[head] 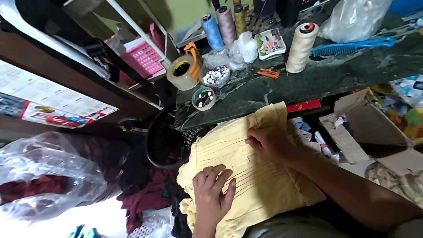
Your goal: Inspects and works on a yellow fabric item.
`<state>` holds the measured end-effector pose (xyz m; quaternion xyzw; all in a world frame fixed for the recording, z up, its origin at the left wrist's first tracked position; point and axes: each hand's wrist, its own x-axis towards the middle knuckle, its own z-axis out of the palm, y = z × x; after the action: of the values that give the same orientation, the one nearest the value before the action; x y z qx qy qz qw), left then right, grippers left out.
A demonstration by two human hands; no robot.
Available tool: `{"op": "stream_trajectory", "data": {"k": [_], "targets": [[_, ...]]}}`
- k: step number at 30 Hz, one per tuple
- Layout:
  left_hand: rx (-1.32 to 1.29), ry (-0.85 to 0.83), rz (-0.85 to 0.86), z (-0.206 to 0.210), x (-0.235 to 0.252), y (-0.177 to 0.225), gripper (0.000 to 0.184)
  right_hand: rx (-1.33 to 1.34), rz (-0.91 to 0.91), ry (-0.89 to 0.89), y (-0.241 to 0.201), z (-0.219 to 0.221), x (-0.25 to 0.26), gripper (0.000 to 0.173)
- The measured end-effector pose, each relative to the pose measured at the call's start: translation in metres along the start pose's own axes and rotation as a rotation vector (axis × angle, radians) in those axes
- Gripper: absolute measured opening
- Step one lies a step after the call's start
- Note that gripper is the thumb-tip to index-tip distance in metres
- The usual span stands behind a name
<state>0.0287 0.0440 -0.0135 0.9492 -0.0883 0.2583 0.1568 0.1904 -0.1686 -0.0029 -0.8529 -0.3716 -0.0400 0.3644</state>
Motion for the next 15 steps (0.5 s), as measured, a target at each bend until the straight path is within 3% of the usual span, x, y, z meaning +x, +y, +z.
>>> {"op": "stream_trajectory", "data": {"k": [7, 10, 15], "targets": [[-0.140, -0.070, -0.062, -0.020, 0.015, 0.012, 0.046, 0.222, 0.030, 0.089, 0.014, -0.046, -0.014, 0.018], [-0.164, -0.147, -0.019, -0.024, 0.034, 0.026, 0.056, 0.399, 0.084, -0.034, 0.017, -0.053, -0.025, 0.020], [-0.105, -0.371, 0.095, 0.010, 0.041, 0.038, 0.061, 0.298, 0.131, -0.282, 0.010, -0.045, -0.033, 0.029]]}}
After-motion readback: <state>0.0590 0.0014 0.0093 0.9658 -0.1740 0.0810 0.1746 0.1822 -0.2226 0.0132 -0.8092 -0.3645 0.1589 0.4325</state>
